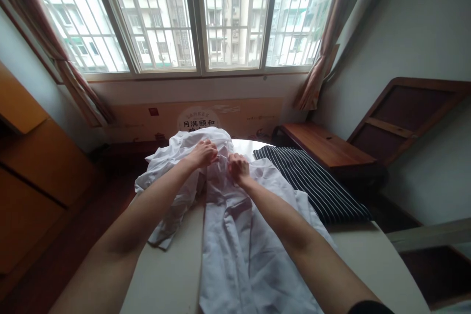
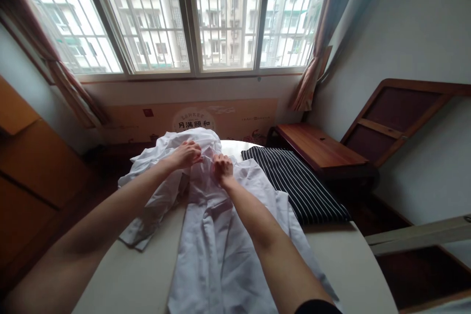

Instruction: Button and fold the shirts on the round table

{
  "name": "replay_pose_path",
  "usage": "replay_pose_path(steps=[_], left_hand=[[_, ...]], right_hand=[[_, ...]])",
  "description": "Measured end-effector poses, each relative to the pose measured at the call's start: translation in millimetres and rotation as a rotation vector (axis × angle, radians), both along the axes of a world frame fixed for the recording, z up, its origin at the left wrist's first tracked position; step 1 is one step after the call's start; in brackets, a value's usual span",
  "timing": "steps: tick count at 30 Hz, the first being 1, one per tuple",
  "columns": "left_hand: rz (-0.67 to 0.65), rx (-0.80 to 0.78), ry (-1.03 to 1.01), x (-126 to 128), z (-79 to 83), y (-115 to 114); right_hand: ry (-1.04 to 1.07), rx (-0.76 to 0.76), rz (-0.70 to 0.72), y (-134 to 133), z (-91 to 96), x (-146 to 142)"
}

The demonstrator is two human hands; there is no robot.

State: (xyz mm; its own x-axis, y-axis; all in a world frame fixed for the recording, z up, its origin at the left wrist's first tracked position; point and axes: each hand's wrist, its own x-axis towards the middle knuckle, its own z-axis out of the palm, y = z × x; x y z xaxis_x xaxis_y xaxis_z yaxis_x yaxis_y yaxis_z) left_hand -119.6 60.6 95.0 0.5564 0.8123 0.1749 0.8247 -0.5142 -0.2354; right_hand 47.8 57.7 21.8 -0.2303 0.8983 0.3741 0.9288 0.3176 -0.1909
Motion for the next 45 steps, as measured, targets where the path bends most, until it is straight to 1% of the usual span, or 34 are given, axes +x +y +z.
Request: replay_pose_path(steps=[2, 5, 7, 9, 11, 13, 15, 17, 18, 20, 21, 22, 23, 26, 28, 30, 32, 34, 35, 36, 38, 40, 42, 43, 45], left_hand=[[0.049, 0.014, 0.006, 4, -3.2, 3], [0.106, 0.064, -0.012, 12, -11.9, 9], [0.140, 0.086, -0.066, 17, -19.3, 14], [0.201, 0.105, -0.158, 20, -26.5, 18], [0.268, 0.131, -0.232, 22, -31.9, 19], [0.297, 0.154, -0.253, 23, -34.2, 17], [0.287, 0.181, -0.256, 22, -33.4, 9], [0.237, 0.222, -0.269, 20, -31.7, -1], [0.173, 0.223, -0.261, 18, -31.4, -6], [-0.023, 0.160, -0.187, 14, -33.5, -15], [-0.117, 0.103, -0.130, 13, -35.9, -18], [-0.171, 0.053, -0.079, 11, -39.1, -19], [-0.172, 0.023, -0.044, 10, -42.8, -19], [-0.019, 0.041, -0.027, 10, -53.4, -16], [0.048, 0.058, -0.030, 13, -57.8, -14], [0.080, 0.060, -0.032, 16, -59.1, -14], [0.104, 0.067, -0.040, 20, -58.0, -16], [0.118, 0.092, -0.059, 24, -55.5, -22], [0.114, 0.110, -0.077, 26, -54.2, -26], [0.099, 0.125, -0.103, 30, -52.8, -31], [0.032, 0.115, -0.171, 44, -50.4, -42], [-0.038, 0.022, -0.276, 67, -48.6, -53], [-0.054, -0.154, -0.453, 97, -47.5, -61], [-0.046, -0.242, -0.546, 115, -47.2, -63], [-0.030, -0.368, -0.686, 150, -47.2, -64]], right_hand=[[0.033, -0.015, -0.033, 5, 6.7, 4], [0.117, 0.029, -0.061, 10, 19.9, 9], [0.138, 0.061, -0.041, 9, 24.4, 11], [0.100, 0.070, 0.039, 5, 23.3, 11], [0.021, 0.045, 0.176, -2, 17.6, 11], [-0.054, -0.005, 0.302, -10, 10.6, 11], [-0.061, -0.038, 0.358, -19, 4.7, 12], [0.006, -0.012, 0.345, -31, 0.1, 12], [0.037, 0.008, 0.349, -37, -2.2, 13], [0.044, 0.009, 0.395, -51, -7.7, 13], [0.023, -0.020, 0.425, -57, -11.2, 13], [-0.003, -0.061, 0.453, -64, -15.2, 13], [-0.021, -0.107, 0.469, -70, -19.7, 13], [-0.031, -0.215, 0.476, -87, -32.1, 13], [-0.028, -0.260, 0.485, -97, -35.7, 15], [0.004, -0.282, 0.507, -105, -32.5, 20], [0.090, -0.260, 0.509, -111, -22.9, 35], [0.206, -0.176, 0.449, -118, -10.9, 65], [0.265, -0.115, 0.382, -121, -5.9, 85], [0.322, -0.056, 0.295, -125, -2.5, 107], [0.447, 0.021, 0.057, -135, -1.7, 155], [0.593, -0.045, -0.196, -151, -7.8, 197], [0.751, -0.216, -0.347, -174, -16.2, 223], [0.817, -0.307, -0.382, -188, -19.6, 230], [0.902, -0.441, -0.368, -218, -22.7, 234]])
